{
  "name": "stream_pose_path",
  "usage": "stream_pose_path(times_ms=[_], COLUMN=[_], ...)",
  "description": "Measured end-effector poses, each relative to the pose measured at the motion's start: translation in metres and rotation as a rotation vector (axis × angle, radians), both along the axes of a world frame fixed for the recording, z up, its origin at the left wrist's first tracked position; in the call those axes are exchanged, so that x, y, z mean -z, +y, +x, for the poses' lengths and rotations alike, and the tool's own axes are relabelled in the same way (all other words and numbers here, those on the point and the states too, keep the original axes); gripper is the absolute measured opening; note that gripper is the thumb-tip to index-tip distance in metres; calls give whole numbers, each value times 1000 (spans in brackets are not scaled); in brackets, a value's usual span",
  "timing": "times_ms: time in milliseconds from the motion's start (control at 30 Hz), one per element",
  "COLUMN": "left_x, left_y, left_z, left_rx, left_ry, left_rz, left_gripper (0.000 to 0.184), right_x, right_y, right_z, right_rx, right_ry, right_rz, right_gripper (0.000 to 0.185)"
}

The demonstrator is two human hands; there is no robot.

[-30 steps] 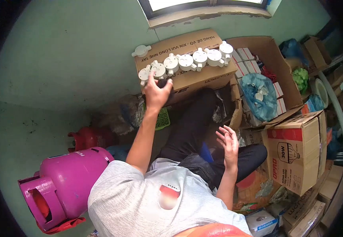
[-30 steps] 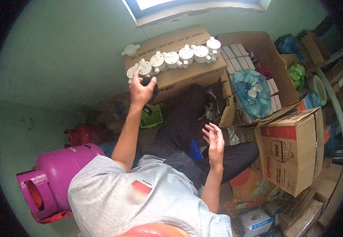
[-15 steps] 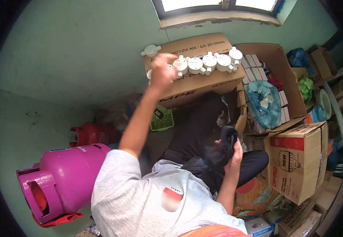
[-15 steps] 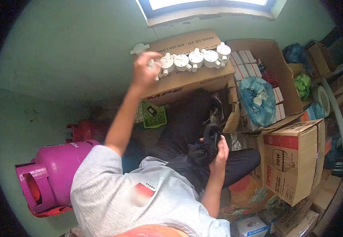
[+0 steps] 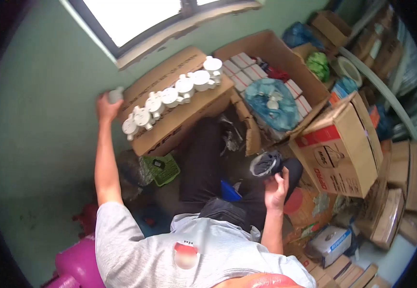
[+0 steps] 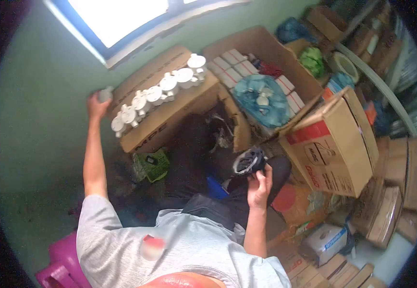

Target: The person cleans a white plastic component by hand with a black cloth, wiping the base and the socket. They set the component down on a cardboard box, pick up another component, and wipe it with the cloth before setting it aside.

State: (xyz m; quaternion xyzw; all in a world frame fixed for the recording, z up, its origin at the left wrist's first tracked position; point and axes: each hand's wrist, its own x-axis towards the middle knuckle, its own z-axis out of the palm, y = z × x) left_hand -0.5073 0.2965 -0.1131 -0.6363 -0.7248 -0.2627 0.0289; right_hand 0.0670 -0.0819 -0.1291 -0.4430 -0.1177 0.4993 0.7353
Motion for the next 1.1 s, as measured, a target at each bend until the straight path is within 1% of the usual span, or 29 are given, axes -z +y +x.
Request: stream_pose_path(times_ms=[33, 67, 100, 167, 200, 233, 267, 300, 333, 367, 400, 433, 467, 500, 533, 567, 600, 633, 667, 700, 733, 800, 867, 900, 933, 1000, 1033, 1100], left_x=[-9, -12, -17, -38, -48, -53, -31, -22, -16, -22, -36, -13, 11, -1, -14, -17, -18, -19, -22, -27, -30, -30, -43, -40, -51, -47, -43, -50], left_y=[-9, -22, -35, -84, -109, -133, -148, -177, -200, -224, -246, -266, -283, -298, -308, -310, -310, -306, -301, -295, -290, -282, -285, -290, -298, -310, -313, -310], left_z=[9, 16, 20, 80, 114, 145, 164, 196, 244, 280, 313, 344, 368, 390, 402, 405, 406, 404, 402, 401, 402, 406, 414, 418, 415, 420, 421, 418], left_rx=[-88, -13, 59, 253, 280, 303, 416, 256, 226, 356, 343, 441, 543, 520, 492, 671, 677, 731, 787, 905, 897, 953, 991, 1026, 1071, 1163, 1151, 1125], left_ry=[-56, -338, -619, -1177, -1319, -1458, -1600, -1802, -1681, -1603, -1475, -1535, -1594, -1718, -1844, -1558, -1562, -1482, -1398, -1347, -1322, -1164, -948, -870, -769, -792, -786, -811], left_rz=[77, 159, 231, 277, 208, 136, 14, -152, -199, -394, -578, -538, -497, -485, -474, -358, -363, -367, -371, -267, -294, -207, -66, 71, -24, -28, -29, -56], left_gripper=[64, 63, 61, 52, 49, 46, 43, 48, 54, 55, 47, 41, 36, 34, 33, 31, 31, 30, 29, 26, 26, 28, 30, 32, 32, 30, 27, 24], right_x=[4, 8, 1, -20, -13, 0, 7, -19, -19, -17, -16, -25, -42, -52, -50, -45, -43, -44, -42, -38, -33, -25, -23, -26, -40, -8, 7, 28], right_y=[-1, -2, 0, 5, 5, 5, 6, 15, 22, 28, 33, 38, 44, 48, 46, 44, 41, 34, 25, 20, 17, 17, 17, 17, 18, 15, 14, 11], right_z=[2, 3, -3, -16, -15, -11, -9, -24, -30, -34, -39, -50, -64, -71, -71, -70, -69, -77, -84, -90, -94, -95, -78, -70, -65, -47, -38, -25], right_rx=[-14, -30, 1, -11, 11, -127, -270, -303, -295, -394, -491, -484, -327, -152, -142, -100, -61, -78, -69, -69, -64, -36, -76, -55, -62, 35, 40, -80], right_ry=[49, 103, 100, 108, 112, 105, 96, -223, -220, -523, -827, -826, -1173, -1516, -1520, -1243, -965, -795, -793, -777, -760, -735, -636, -517, -459, -48, -53, 510], right_rz=[66, 134, 130, 154, 154, 152, 151, 164, 165, 199, 228, 226, 203, 170, 165, 148, 132, 37, 32, 32, 37, 43, 6, -90, -154, 75, 76, 368], right_gripper=[38, 42, 42, 40, 40, 38, 36, 34, 34, 36, 38, 38, 41, 43, 43, 46, 49, 52, 52, 52, 52, 52, 50, 44, 36, 35, 35, 42])
